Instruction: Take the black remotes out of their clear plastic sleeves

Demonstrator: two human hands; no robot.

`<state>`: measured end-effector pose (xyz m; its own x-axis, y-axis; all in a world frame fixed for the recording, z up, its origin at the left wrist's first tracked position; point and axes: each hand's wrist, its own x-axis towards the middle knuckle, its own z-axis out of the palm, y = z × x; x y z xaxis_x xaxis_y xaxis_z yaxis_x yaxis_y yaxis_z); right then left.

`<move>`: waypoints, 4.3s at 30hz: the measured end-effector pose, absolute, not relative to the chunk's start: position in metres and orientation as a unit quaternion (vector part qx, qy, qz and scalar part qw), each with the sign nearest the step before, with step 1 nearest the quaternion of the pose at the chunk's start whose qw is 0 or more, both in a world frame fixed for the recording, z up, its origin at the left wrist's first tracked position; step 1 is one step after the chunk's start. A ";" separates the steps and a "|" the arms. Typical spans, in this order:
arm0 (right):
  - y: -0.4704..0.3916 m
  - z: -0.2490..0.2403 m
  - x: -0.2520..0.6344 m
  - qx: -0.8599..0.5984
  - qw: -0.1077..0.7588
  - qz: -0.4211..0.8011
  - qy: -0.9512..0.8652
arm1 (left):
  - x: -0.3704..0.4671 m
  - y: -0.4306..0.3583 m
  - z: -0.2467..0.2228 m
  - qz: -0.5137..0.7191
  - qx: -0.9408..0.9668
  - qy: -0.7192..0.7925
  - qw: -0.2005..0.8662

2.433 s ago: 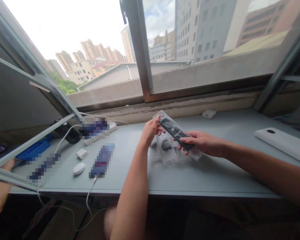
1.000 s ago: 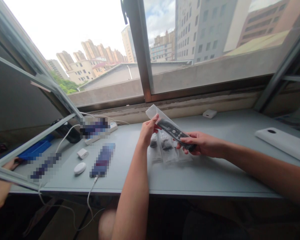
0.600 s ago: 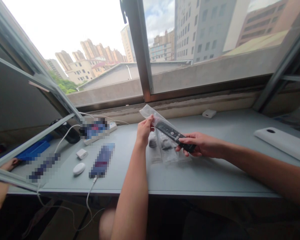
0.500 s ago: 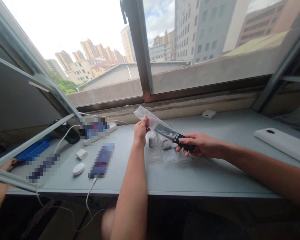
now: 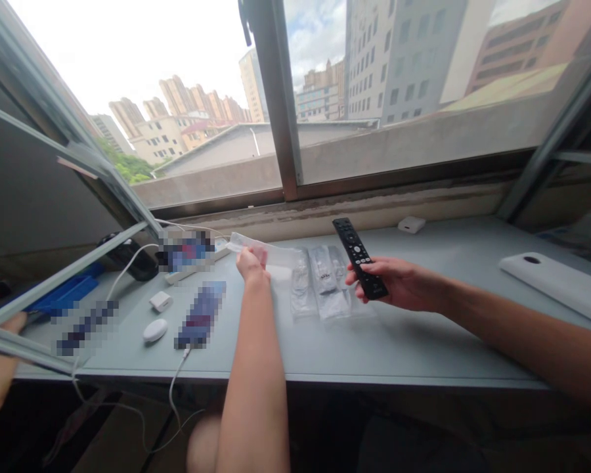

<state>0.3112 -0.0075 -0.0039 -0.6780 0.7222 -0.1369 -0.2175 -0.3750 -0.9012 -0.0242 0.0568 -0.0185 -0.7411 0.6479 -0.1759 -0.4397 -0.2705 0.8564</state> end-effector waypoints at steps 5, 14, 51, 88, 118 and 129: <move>-0.008 -0.002 0.311 -0.273 0.316 0.796 -0.439 | -0.028 0.060 -0.030 0.729 0.221 0.577 0.294; -0.005 0.007 0.308 -0.290 0.334 0.841 -0.313 | -0.009 0.032 -0.026 0.409 0.484 0.769 0.080; 0.005 0.001 0.304 -0.335 0.413 0.803 -0.271 | 0.004 0.026 -0.014 0.076 0.476 0.876 0.037; 0.003 -0.007 0.311 -0.327 0.397 0.804 -0.298 | 0.004 0.038 -0.028 0.215 0.664 0.715 -0.043; -0.008 -0.017 0.300 -0.318 0.517 0.461 -0.648 | 0.011 0.041 -0.030 0.237 0.649 0.723 -0.023; -0.019 -0.009 0.301 -0.242 0.510 0.176 -0.806 | 0.011 0.042 -0.031 0.235 0.649 0.723 -0.015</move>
